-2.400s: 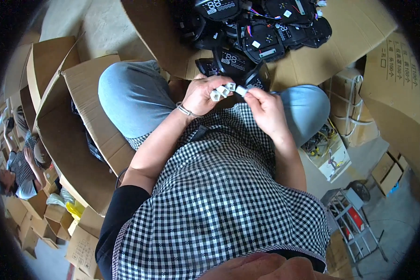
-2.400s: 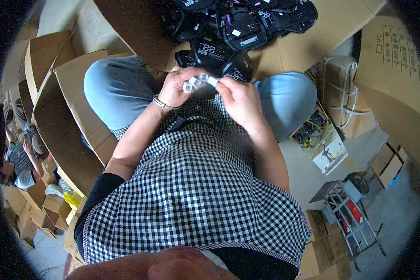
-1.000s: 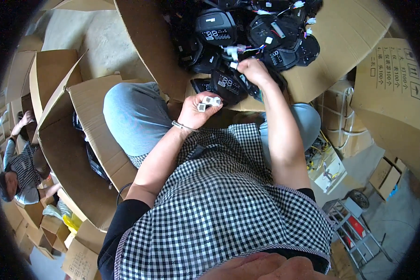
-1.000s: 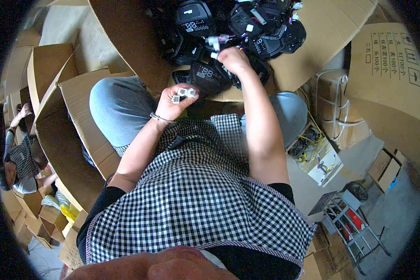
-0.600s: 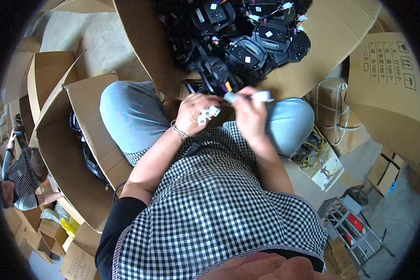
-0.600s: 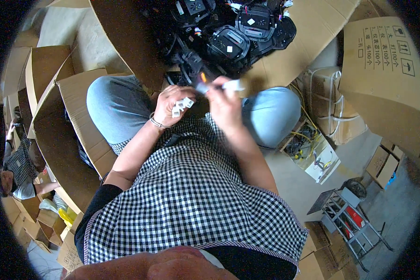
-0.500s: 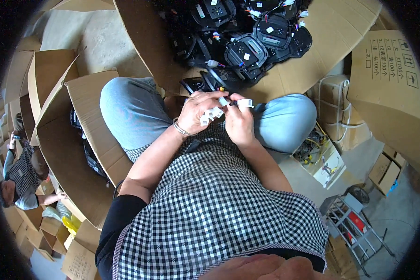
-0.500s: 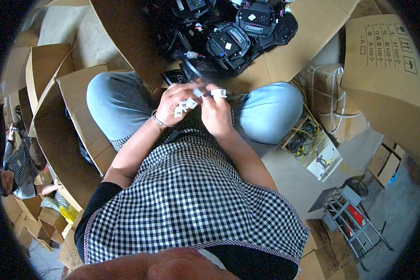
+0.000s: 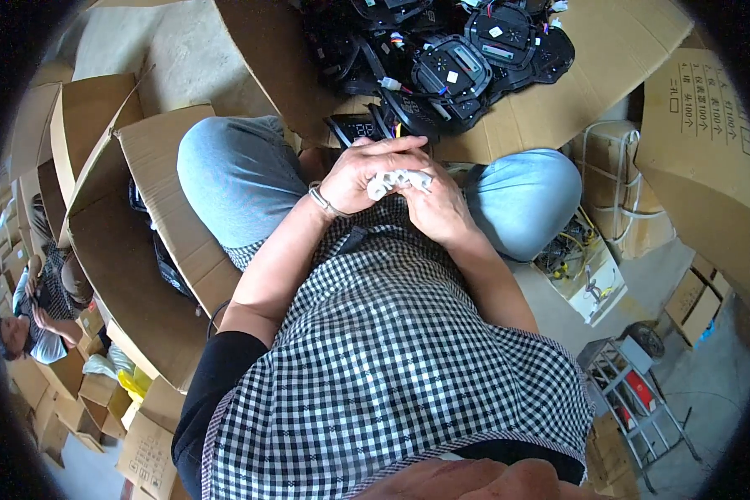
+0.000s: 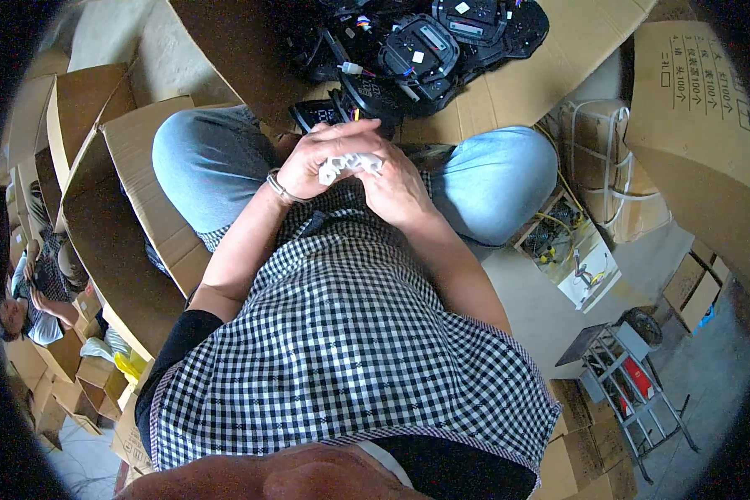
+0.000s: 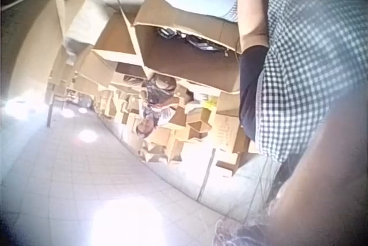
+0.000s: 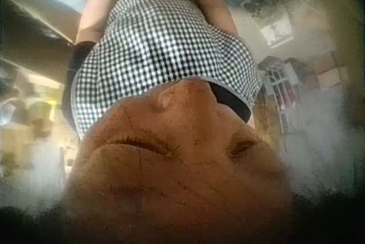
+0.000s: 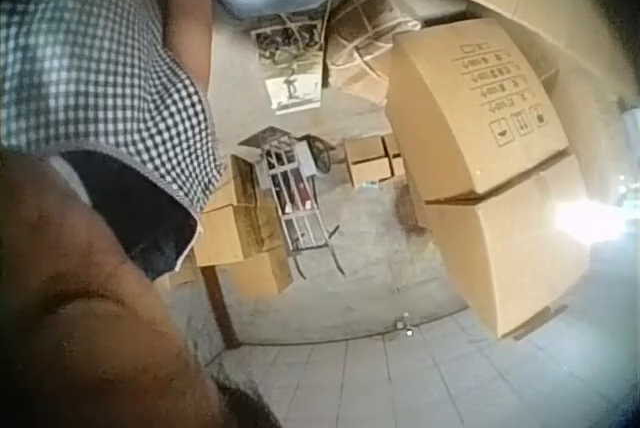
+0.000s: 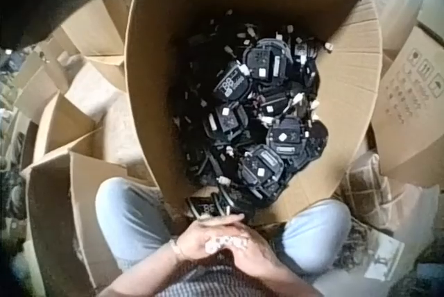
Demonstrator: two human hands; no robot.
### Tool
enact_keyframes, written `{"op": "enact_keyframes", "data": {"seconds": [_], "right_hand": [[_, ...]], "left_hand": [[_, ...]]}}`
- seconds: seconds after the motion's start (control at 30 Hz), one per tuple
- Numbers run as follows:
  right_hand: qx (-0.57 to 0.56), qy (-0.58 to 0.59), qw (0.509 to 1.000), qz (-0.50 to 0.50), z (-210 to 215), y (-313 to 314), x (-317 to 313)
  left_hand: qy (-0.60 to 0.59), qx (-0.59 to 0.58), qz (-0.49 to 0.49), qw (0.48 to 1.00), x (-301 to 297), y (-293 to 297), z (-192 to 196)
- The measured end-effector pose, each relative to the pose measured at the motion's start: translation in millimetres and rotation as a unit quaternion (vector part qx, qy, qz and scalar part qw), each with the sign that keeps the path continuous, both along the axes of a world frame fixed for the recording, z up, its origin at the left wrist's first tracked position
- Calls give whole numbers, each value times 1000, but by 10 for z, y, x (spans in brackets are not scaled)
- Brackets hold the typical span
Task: Sorting and inspecting electronic display modules by checking their wiring and connectors.
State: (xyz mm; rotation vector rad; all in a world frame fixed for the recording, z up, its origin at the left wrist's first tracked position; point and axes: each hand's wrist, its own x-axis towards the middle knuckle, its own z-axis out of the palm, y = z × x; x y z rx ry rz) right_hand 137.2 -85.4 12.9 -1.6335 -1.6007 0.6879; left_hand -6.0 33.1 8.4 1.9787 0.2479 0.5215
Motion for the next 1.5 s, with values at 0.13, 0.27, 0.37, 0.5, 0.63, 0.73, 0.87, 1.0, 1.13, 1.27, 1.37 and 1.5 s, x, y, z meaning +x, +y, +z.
{"op": "enact_keyframes", "data": {"seconds": [0.13, 0.27, 0.37, 0.5, 0.63, 0.73, 0.87, 1.0, 1.13, 1.27, 1.37, 1.5], "right_hand": [[-83, -8, 996, 20, 173, -94, 69], [-204, -172, 963, -26, 459, -228, 321], [-147, -208, 964, -76, 660, -189, 355], [-179, -296, 938, 2, 681, -108, 294], [-213, -176, 959, 55, 705, -9, 331], [-261, -141, 953, 51, 671, 99, 350], [-248, -130, 958, 55, 598, 104, 386], [-221, -66, 969, 87, 363, 165, 604], [-197, -152, 961, 122, 142, 493, 679], [-173, -181, 966, 70, 76, 805, 699], [-200, -192, 956, -92, 8, 975, 924], [-121, -208, 970, 44, -729, 1028, 1050]], "left_hand": [[-39, 23, 42, 998, 2, -23, -5], [-7, -109, 56, 992, -33, -58, -94], [6, -115, 74, 991, -38, -70, -59], [53, -161, 74, 983, -47, -82, -82], [18, -141, 58, 988, -44, -60, -80], [30, -191, 64, 979, -81, -58, -82], [72, -204, 35, 976, -116, -8, -75], [125, -88, -11, 988, -114, 34, -56], [173, -118, 32, 977, -70, 19, -27], [188, -189, 124, 956, -79, 56, -31], [151, -207, 133, 958, -114, 25, -87], [130, -179, 130, 967, -46, 14, -85]]}}
